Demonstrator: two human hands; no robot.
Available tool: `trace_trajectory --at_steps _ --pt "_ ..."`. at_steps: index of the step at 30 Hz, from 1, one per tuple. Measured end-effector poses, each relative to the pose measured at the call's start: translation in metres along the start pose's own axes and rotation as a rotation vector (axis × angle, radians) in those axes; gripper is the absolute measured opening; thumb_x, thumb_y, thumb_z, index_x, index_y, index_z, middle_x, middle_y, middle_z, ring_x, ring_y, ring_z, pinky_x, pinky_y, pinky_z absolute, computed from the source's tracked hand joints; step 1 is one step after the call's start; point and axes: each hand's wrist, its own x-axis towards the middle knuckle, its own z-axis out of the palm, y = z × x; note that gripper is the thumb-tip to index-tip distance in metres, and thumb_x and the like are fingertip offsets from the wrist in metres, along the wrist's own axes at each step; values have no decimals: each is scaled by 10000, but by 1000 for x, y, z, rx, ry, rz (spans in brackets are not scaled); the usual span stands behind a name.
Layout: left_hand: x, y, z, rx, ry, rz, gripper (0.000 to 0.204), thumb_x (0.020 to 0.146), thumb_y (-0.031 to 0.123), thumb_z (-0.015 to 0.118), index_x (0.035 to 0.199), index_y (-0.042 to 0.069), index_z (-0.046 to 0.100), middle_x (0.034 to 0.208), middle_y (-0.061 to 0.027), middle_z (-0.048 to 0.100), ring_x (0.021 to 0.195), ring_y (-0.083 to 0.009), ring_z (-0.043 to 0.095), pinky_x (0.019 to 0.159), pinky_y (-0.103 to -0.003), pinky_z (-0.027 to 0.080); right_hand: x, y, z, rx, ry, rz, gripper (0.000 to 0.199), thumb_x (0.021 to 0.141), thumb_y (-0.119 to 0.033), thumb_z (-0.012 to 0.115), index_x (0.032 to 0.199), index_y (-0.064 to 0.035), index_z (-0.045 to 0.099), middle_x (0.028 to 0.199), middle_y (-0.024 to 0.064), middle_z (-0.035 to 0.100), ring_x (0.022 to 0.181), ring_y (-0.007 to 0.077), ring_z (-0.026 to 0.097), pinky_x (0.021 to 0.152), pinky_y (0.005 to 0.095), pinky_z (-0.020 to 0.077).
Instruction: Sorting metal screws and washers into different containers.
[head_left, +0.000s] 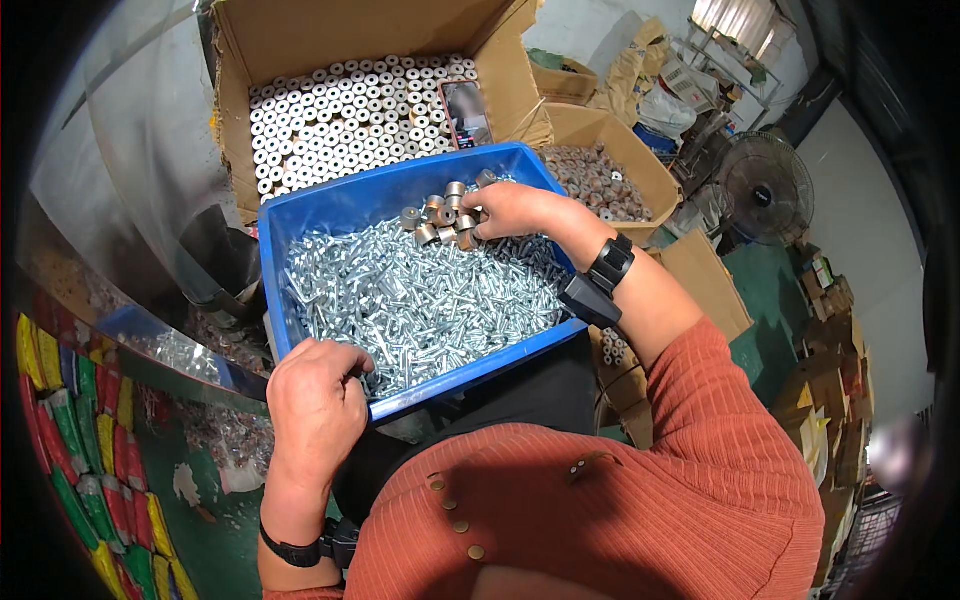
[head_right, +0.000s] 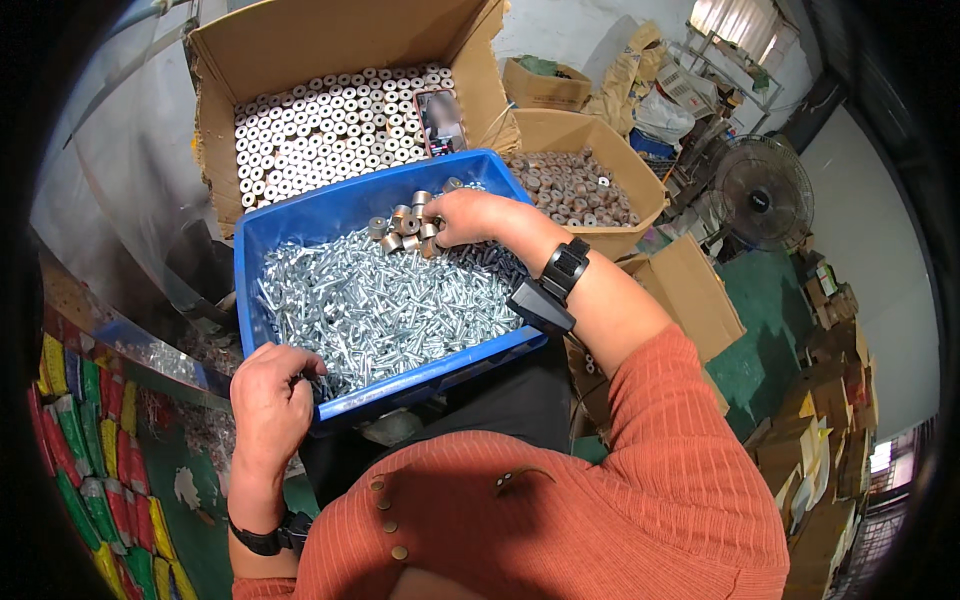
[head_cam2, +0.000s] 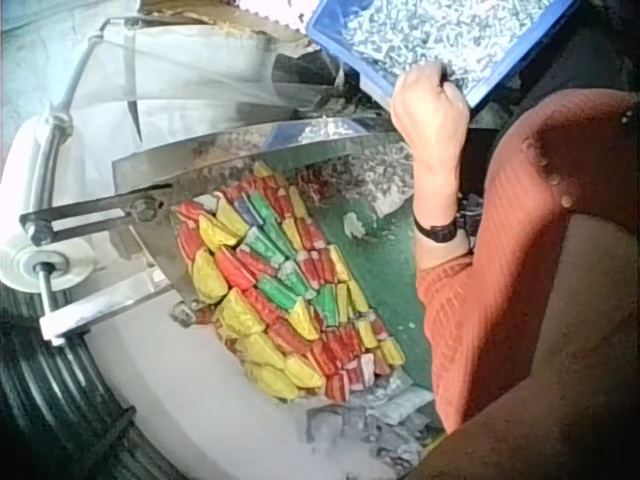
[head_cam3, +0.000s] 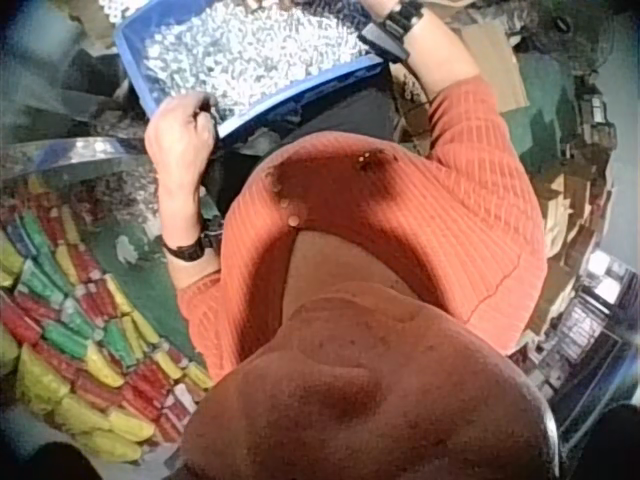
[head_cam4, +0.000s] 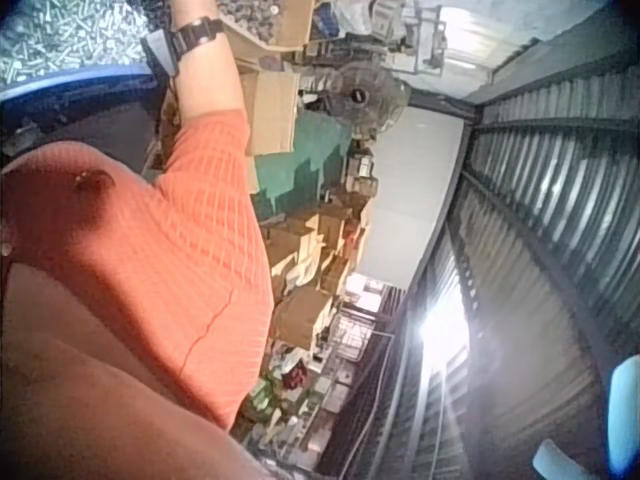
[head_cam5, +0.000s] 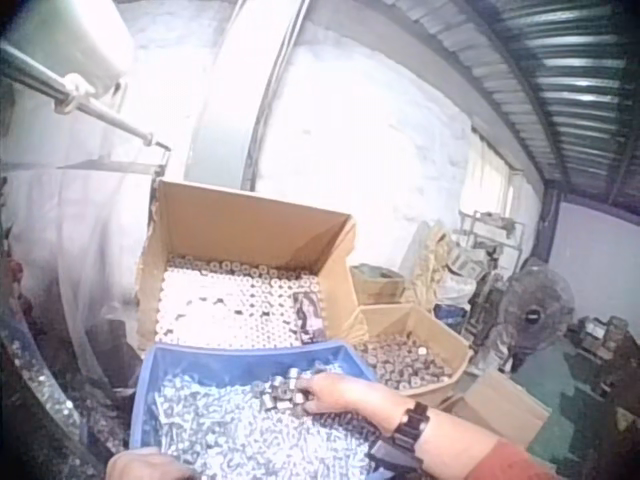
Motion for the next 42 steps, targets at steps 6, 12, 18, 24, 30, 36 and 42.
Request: trace_trajectory --at_steps 6,12,18,24,30,36,42 --pt "1 -5 -1 -13 4 4 203 658 -36 513 754 24 681 728 -146 644 728 -338 601 695 -412 489 -6 -10 -13 93 49 20 325 785 -213 690 1081 -82 665 969 138 701 939 296 670 835 403 512" --pt "-4 -13 0 32 -14 11 202 658 -20 523 743 50 692 729 -133 656 757 -335 626 714 -425 509 -19 -92 -66 891 -153 38 220 874 -164 678 1069 -78 627 804 45 694 560 68 533 465 232 396" --pt "-8 -13 2 35 -9 39 204 672 -1 525 737 70 706 750 -127 675 777 -325 642 726 -422 524 49 -203 -81 782 -351 -142 246 881 -186 674 1092 -72 622 772 19 656 520 67 479 435 235 369" --pt "-2 -6 3 53 -38 65 201 668 26 524 743 65 706 759 -136 675 791 -337 634 734 -440 515 124 -230 -65 1075 -119 -166 325 926 -248 671 1154 -20 634 968 62 612 757 136 579 705 293 575" --pt "-3 -3 -4 94 -69 -31 231 672 22 510 764 60 719 782 -149 680 801 -341 639 756 -430 513 44 -138 -54 500 -100 -131 419 890 -254 664 1246 -37 625 937 117 719 791 184 706 743 341 567" --pt "0 4 -3 132 -83 -51 248 685 -10 508 787 38 729 783 -175 674 788 -343 661 754 -402 519 -4 -46 -29 260 -376 -55 408 897 -233 676 1260 -51 637 998 119 712 764 177 708 697 328 584" --pt "-2 3 5 131 -78 -39 259 666 -24 495 800 0 716 765 -189 670 748 -311 675 746 -359 525 13 -54 5 72 -311 -380 616 811 -325 765 1377 -178 570 1220 150 674 1132 327 625 972 448 472"
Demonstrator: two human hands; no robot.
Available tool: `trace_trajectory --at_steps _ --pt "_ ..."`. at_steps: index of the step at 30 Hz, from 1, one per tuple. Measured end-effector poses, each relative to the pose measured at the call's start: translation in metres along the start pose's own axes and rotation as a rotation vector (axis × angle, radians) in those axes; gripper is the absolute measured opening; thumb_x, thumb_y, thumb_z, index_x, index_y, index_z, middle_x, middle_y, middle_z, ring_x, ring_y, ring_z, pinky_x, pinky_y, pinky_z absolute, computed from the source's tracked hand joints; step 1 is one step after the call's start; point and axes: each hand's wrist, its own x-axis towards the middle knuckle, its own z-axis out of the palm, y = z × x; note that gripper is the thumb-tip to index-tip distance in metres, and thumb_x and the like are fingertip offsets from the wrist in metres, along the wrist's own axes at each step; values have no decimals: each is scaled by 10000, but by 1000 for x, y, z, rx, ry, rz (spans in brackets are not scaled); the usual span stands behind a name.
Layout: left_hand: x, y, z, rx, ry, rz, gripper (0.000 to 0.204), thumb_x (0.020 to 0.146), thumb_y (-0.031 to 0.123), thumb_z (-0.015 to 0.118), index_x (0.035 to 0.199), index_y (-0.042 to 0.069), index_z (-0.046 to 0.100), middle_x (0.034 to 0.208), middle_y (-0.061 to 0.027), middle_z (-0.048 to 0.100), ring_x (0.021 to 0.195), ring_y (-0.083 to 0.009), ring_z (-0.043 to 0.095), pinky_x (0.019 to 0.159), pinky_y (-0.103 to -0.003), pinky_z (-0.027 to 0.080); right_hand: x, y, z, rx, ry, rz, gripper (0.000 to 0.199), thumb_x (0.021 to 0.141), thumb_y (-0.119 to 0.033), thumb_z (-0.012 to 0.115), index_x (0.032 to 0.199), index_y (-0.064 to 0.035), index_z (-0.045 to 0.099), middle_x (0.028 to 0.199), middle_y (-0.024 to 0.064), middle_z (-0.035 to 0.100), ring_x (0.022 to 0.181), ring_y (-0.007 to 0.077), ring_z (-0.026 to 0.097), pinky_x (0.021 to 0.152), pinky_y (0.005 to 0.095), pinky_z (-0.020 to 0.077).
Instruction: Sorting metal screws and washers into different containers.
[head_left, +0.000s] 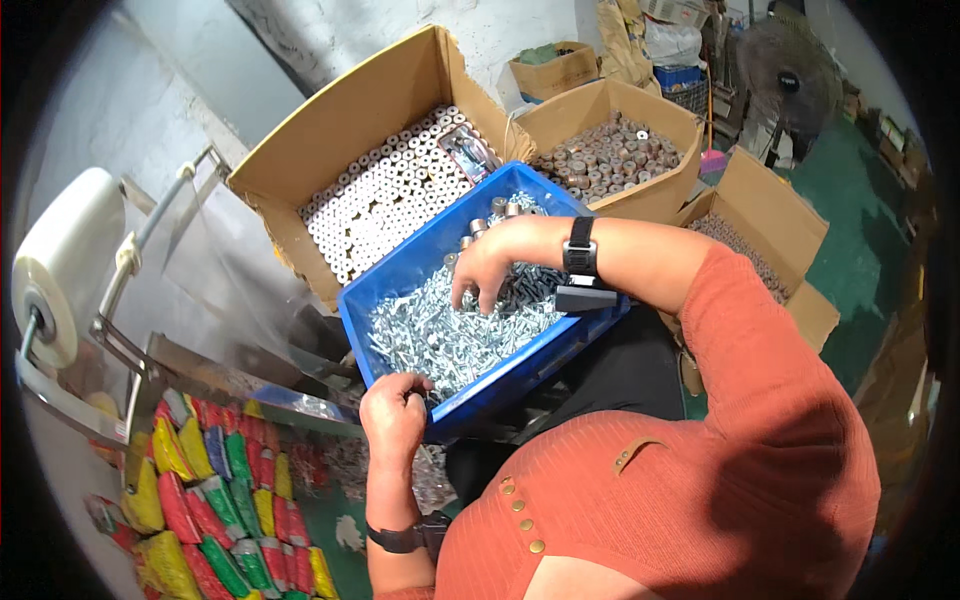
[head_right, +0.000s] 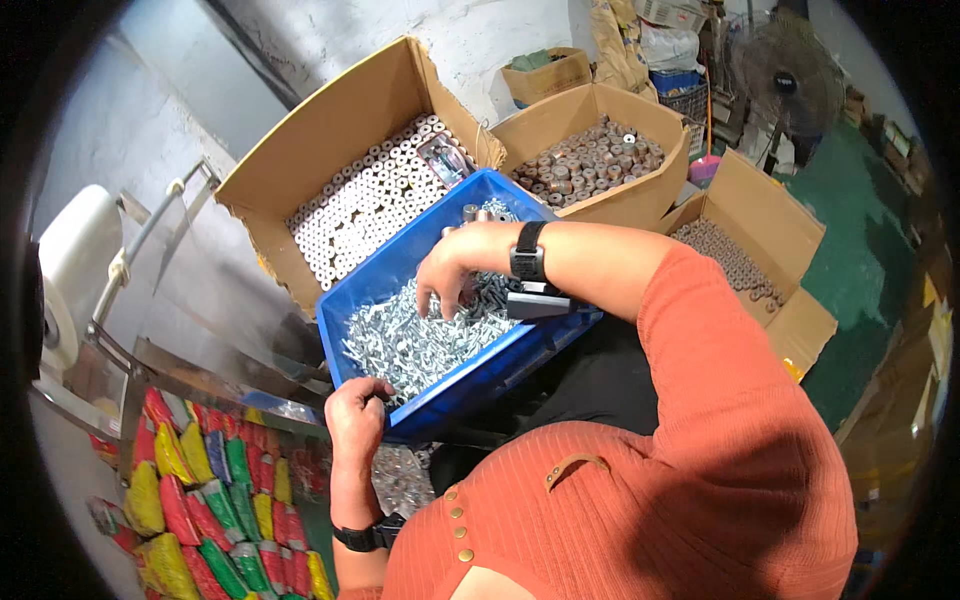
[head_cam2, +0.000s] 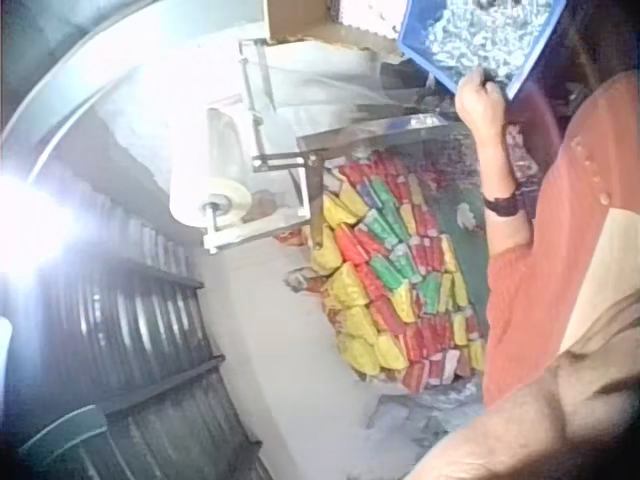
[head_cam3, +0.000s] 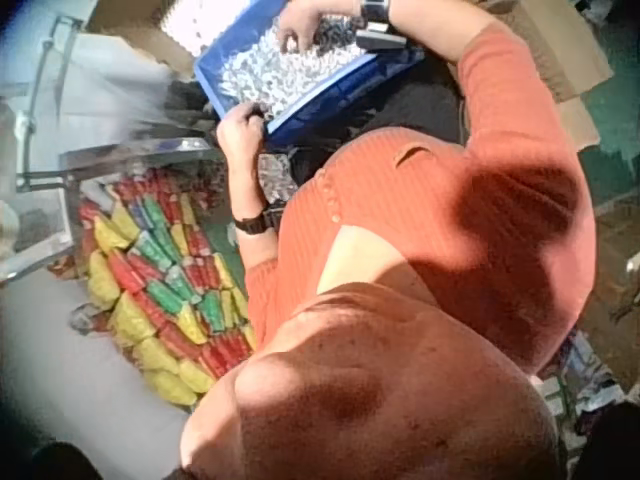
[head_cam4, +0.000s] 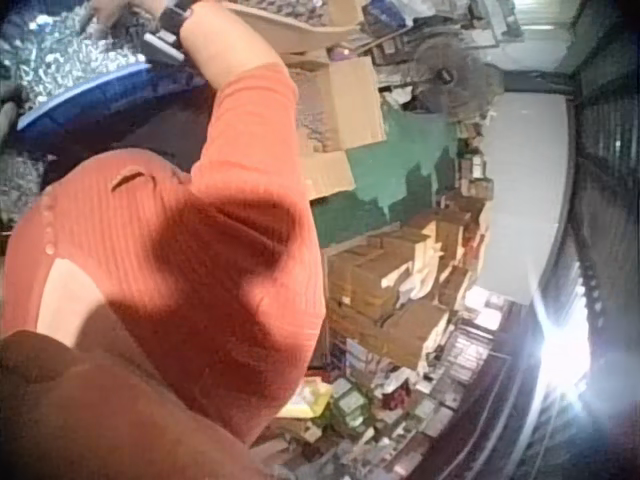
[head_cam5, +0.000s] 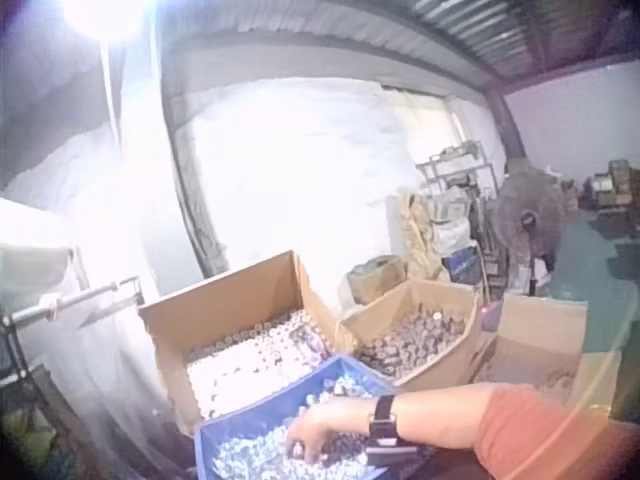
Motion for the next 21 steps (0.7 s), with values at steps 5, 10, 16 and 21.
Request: trace_trajectory --at_steps 5,10,16,21 --pt "0 -1 2 50 -31 -26 264 654 -32 489 801 -13 707 745 -173 660 728 -288 668 734 -337 517 -4 -11 6 -3 -123 16 423 813 -245 761 1222 -194 666 1043 94 707 963 262 656 825 431 504" --pt "1 0 1 34 -31 -61 272 642 -45 477 799 -25 699 744 -165 662 736 -276 670 741 -328 515 -15 -22 4 -9 -131 42 262 806 -219 766 1043 -130 695 877 42 717 792 223 668 694 421 520" --pt "2 0 1 4 -8 -61 252 642 -36 504 766 39 710 756 -155 662 753 -334 634 729 -408 508 4 -14 14 -64 -130 -16 202 728 -124 770 896 -68 672 786 61 685 732 227 643 652 419 495" --pt "0 3 -1 -52 23 -42 285 639 -59 465 794 -20 701 750 -173 657 728 -294 652 734 -343 509 5 -2 25 5 -11 -100 133 699 -77 740 807 -48 669 731 55 668 705 220 636 645 401 483"
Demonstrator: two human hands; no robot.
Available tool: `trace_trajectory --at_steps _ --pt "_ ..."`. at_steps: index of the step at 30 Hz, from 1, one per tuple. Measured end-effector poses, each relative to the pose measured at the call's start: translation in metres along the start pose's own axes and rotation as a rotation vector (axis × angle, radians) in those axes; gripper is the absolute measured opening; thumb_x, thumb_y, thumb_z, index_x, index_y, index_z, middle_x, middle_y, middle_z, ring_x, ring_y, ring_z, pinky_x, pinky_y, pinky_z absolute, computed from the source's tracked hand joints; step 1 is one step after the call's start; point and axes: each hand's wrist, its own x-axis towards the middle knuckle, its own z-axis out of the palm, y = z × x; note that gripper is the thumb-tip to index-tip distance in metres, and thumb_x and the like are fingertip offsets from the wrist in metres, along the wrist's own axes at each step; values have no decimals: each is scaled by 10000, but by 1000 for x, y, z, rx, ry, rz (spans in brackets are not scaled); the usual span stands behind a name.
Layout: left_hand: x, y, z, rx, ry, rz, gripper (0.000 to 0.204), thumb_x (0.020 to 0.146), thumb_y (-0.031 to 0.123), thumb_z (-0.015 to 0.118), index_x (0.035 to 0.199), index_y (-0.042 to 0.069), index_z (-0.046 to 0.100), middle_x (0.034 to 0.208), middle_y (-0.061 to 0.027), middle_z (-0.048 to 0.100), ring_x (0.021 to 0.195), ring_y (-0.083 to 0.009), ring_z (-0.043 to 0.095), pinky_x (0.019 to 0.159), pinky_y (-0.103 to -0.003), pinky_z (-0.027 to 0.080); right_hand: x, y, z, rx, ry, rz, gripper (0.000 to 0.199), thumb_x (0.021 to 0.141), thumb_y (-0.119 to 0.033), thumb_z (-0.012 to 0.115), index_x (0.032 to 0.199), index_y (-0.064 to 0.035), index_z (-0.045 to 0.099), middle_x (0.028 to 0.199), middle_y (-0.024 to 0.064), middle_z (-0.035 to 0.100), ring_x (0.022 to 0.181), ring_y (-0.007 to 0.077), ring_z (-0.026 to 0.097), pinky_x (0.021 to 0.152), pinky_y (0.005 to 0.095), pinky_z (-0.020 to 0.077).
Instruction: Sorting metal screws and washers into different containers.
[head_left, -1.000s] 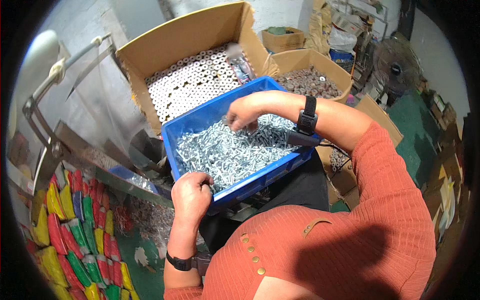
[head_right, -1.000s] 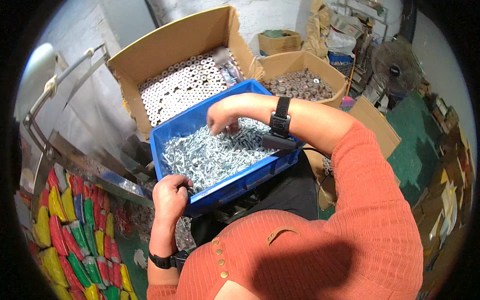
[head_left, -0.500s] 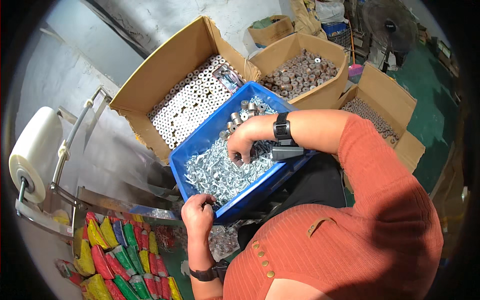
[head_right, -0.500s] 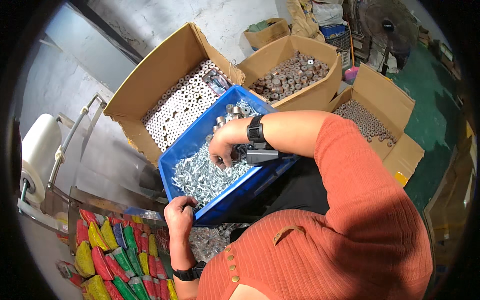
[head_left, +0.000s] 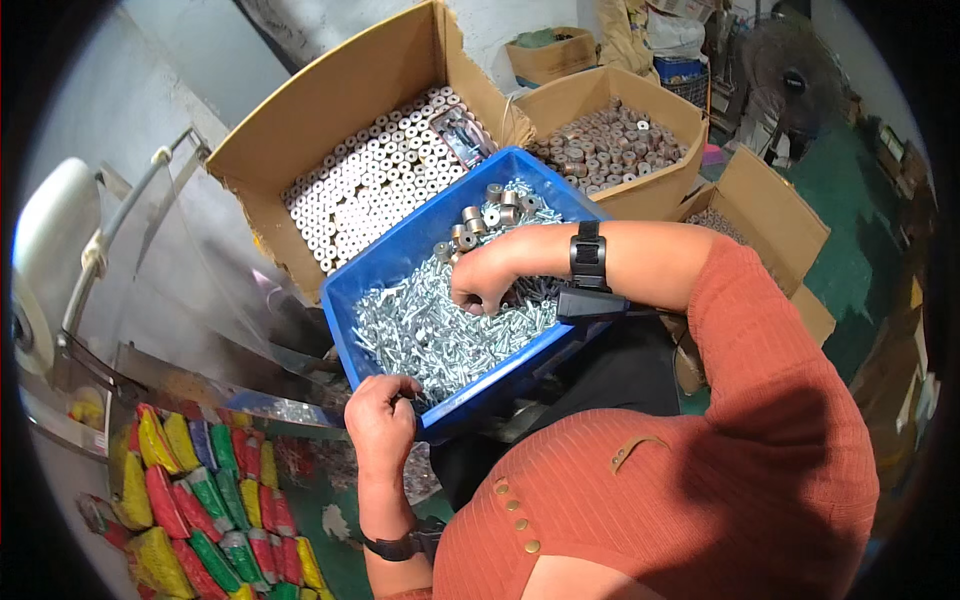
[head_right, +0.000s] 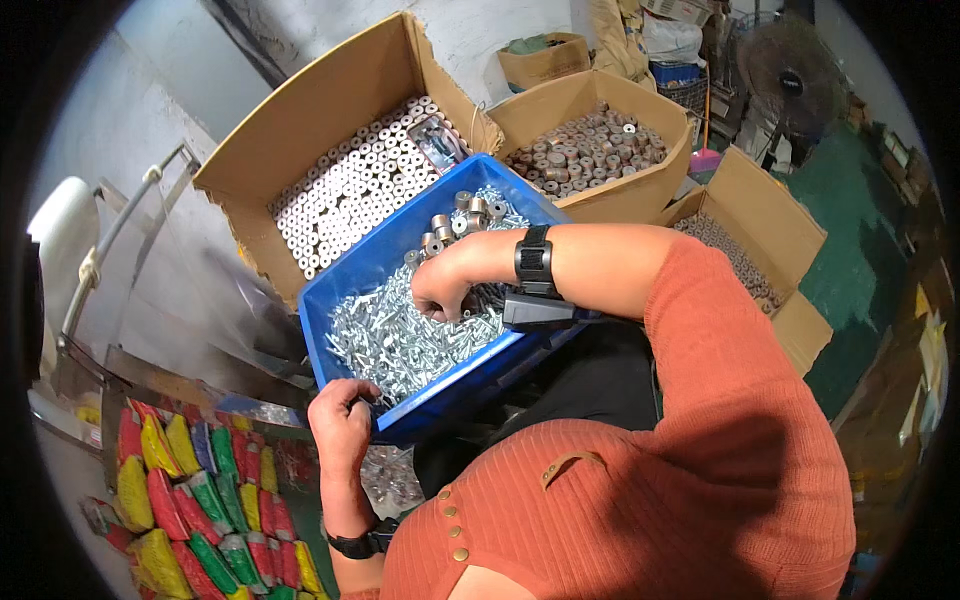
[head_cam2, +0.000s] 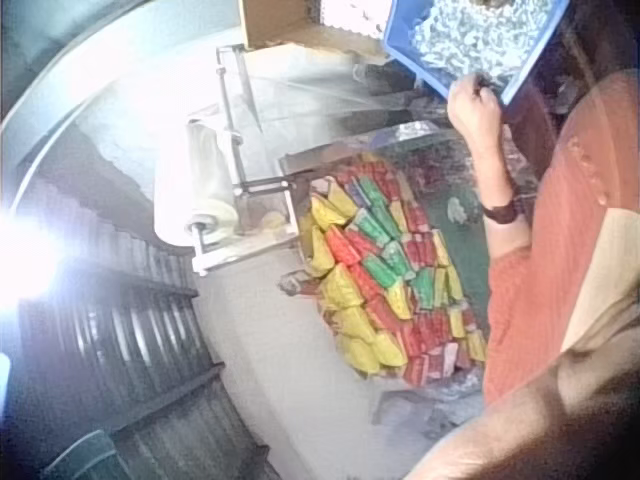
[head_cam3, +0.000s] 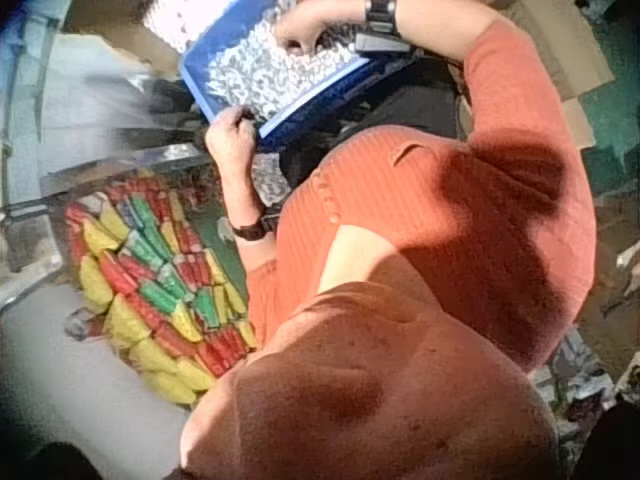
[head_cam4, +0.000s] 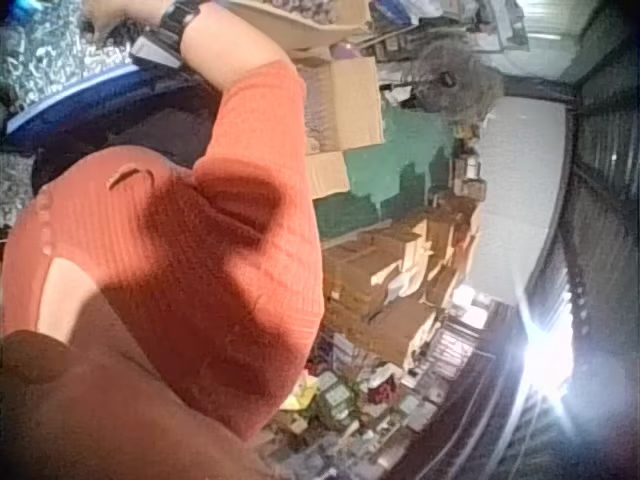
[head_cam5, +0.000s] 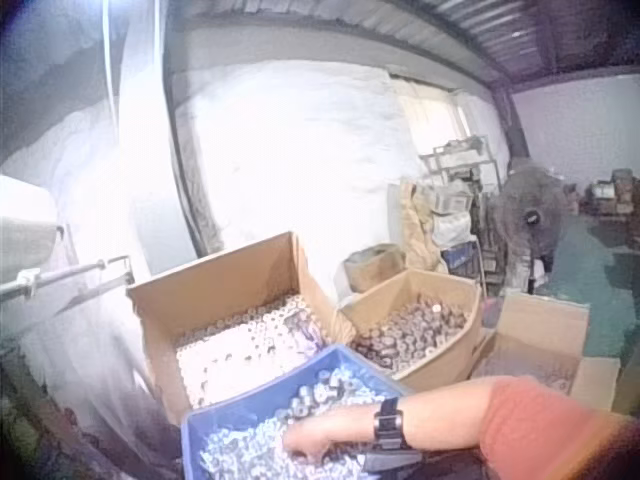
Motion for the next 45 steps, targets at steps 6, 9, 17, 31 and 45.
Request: trace_trajectory --at_steps 6,9,17,31,45 --pt "1 -8 -1 -43 6 69 266 651 -55 472 774 5 700 746 -168 655 750 -318 646 723 -370 511 -6 7 -14 375 248 -84 107 787 -124 729 869 -57 732 782 17 711 622 122 640 596 298 521" --pt "-2 -14 -2 -16 20 100 249 660 -45 491 767 29 703 754 -159 663 759 -331 645 720 -393 515 -20 7 -44 1086 360 159 290 859 -172 734 1110 -55 647 840 42 684 689 118 671 582 239 532" --pt "-3 -24 -3 -72 29 110 208 675 -9 521 750 57 703 745 -126 669 765 -313 641 723 -408 515 57 -29 -86 1051 383 265 202 955 -181 634 1053 -5 647 757 3 582 523 53 454 401 205 329" --pt "-1 -35 11 -39 82 196 125 676 84 586 717 60 702 753 -148 679 779 -343 649 728 -446 520 108 -24 -66 -174 387 330 287 893 -279 635 983 -13 697 857 215 689 709 265 624 709 438 499" --pt "-10 -32 13 -70 230 203 103 640 105 615 661 33 686 699 -180 661 765 -374 661 762 -465 527 162 -126 -132 701 333 -50 211 954 -202 593 1034 -28 681 957 98 692 823 160 642 668 316 526"
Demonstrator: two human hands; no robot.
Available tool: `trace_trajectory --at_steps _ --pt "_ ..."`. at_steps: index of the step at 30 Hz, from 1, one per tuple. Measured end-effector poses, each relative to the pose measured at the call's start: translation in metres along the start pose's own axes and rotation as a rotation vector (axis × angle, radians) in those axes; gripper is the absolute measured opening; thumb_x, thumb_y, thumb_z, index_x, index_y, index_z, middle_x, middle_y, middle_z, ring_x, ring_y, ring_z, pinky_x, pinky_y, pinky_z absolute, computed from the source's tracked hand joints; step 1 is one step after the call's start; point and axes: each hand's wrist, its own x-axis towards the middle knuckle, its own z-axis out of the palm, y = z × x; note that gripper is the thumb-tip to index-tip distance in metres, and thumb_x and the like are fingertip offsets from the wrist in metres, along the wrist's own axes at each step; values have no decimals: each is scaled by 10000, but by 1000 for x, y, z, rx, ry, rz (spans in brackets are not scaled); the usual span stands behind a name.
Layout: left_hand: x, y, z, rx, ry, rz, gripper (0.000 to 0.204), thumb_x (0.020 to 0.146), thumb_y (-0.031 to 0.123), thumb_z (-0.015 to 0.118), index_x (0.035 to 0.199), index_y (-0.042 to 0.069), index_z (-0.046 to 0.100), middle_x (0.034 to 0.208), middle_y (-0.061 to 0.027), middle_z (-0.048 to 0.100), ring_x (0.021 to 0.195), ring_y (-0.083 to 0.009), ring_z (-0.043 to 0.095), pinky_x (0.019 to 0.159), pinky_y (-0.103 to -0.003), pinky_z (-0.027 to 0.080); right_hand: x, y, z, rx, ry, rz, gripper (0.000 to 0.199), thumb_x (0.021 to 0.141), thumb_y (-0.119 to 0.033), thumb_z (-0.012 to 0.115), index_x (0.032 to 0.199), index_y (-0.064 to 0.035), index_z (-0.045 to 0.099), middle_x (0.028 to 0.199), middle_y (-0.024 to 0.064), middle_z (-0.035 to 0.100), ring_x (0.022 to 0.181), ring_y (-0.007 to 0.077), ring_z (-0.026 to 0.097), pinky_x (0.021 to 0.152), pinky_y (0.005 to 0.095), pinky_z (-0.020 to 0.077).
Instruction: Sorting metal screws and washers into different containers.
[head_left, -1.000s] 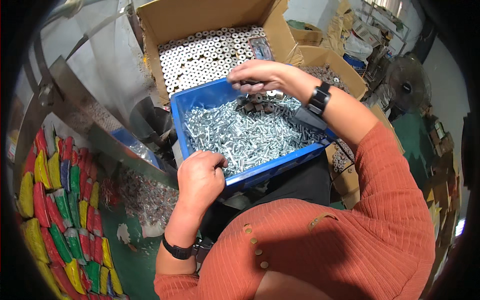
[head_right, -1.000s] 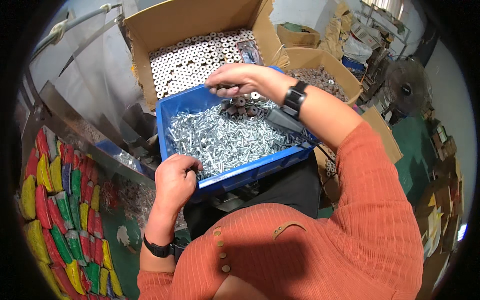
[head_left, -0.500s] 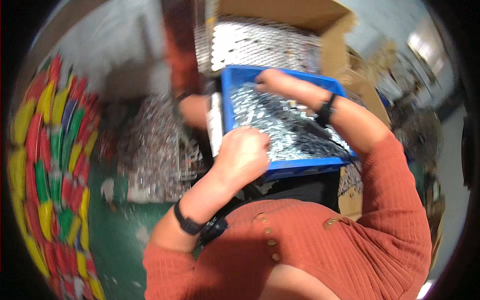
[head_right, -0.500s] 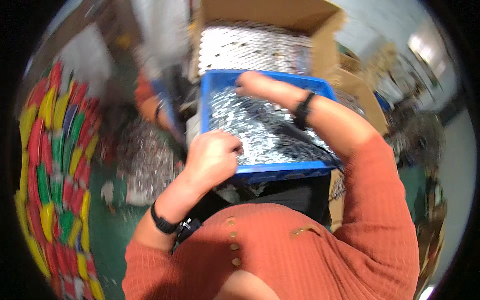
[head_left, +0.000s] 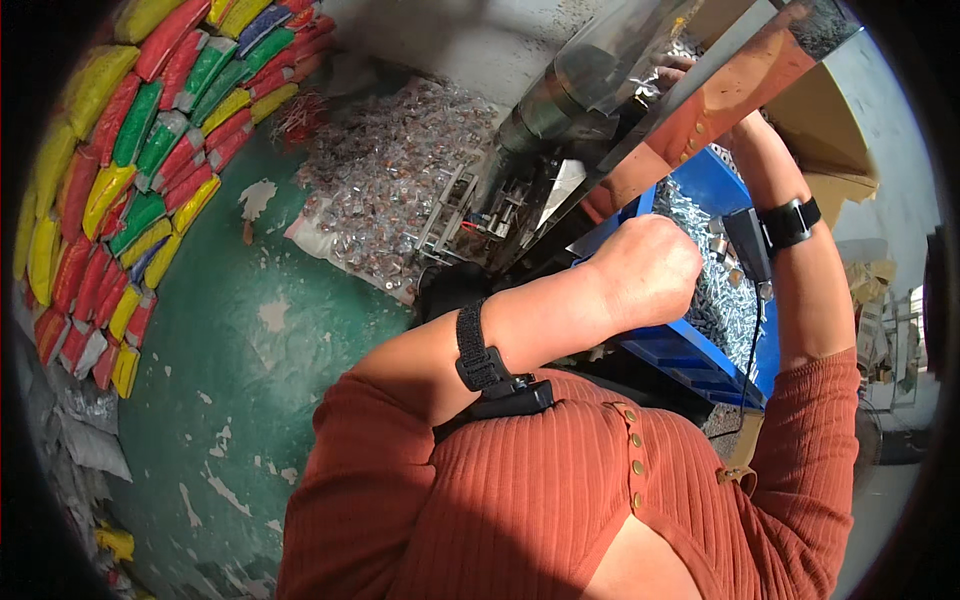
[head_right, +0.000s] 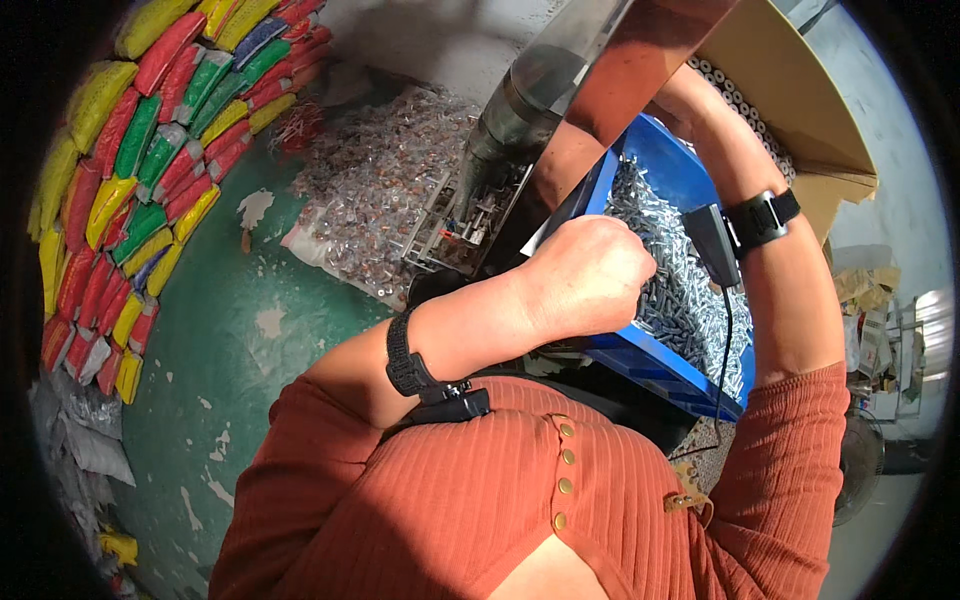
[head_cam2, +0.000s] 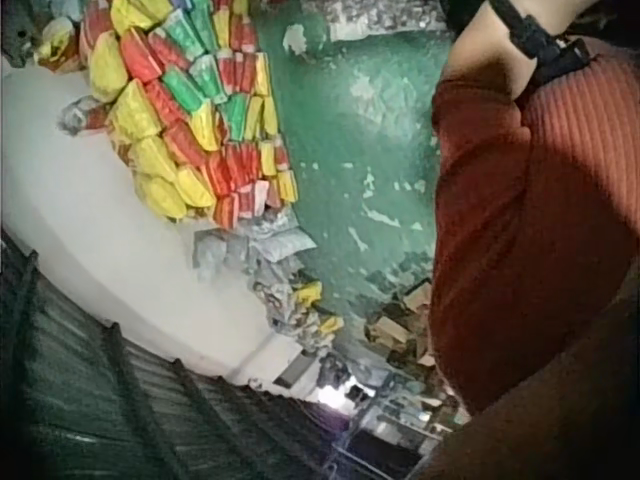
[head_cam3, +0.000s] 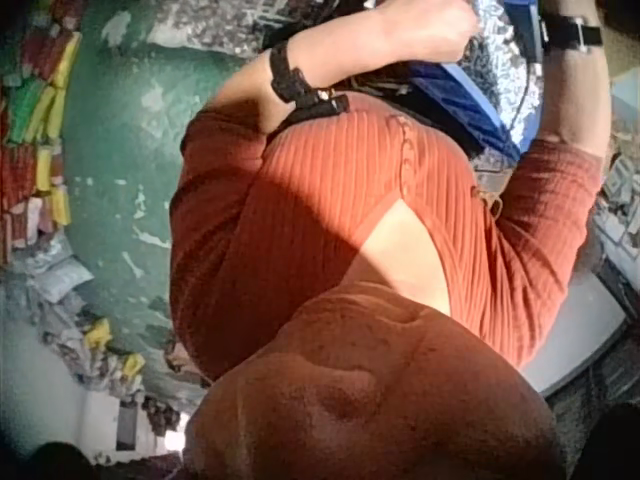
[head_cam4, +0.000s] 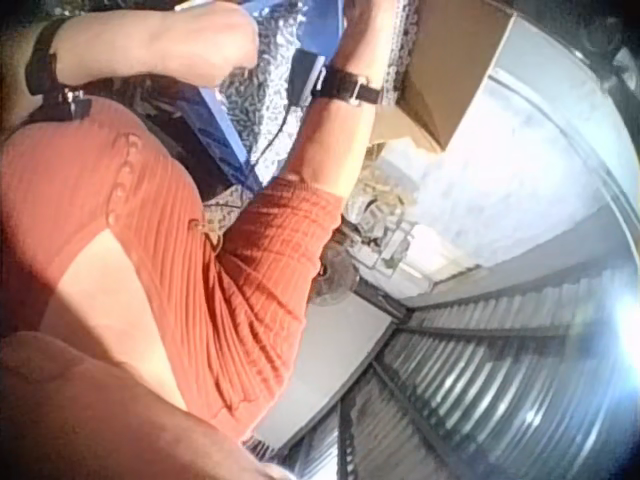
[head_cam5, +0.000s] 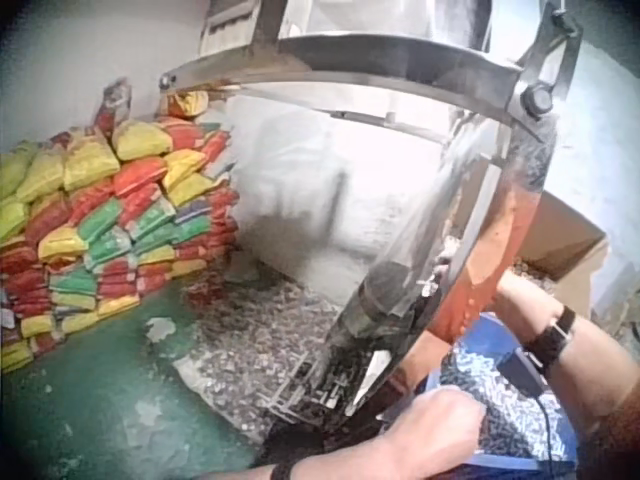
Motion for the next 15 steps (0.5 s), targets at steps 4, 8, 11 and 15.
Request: trace_trajectory --at_steps 4,8,11,15 --pt "-7 -9 2 4 -20 -61 99 634 109 614 661 38 678 721 -181 661 787 -373 656 756 -463 522 -48 -7 18 -258 296 104 313 1002 -185 548 1241 15 581 1176 135 649 996 168 654 878 300 537" --pt "0 -15 2 -61 -80 0 119 674 88 585 738 41 674 765 -161 644 801 -369 630 736 -463 512 -165 46 -43 160 324 6 389 990 -129 561 1326 61 516 1162 158 648 992 199 671 890 308 561" --pt "11 -1 -7 -34 -145 -96 191 683 -9 499 762 13 672 764 -154 641 784 -341 628 712 -401 506 -269 82 -83 92 673 131 310 990 -123 547 1235 64 585 1014 113 681 830 146 665 764 279 568" --pt "19 12 -7 -128 -241 -131 228 691 -47 456 814 -53 648 801 -158 644 789 -267 625 796 -322 488 -426 167 -107 216 1110 217 249 991 -132 539 1167 22 625 898 53 663 727 125 627 658 255 545"
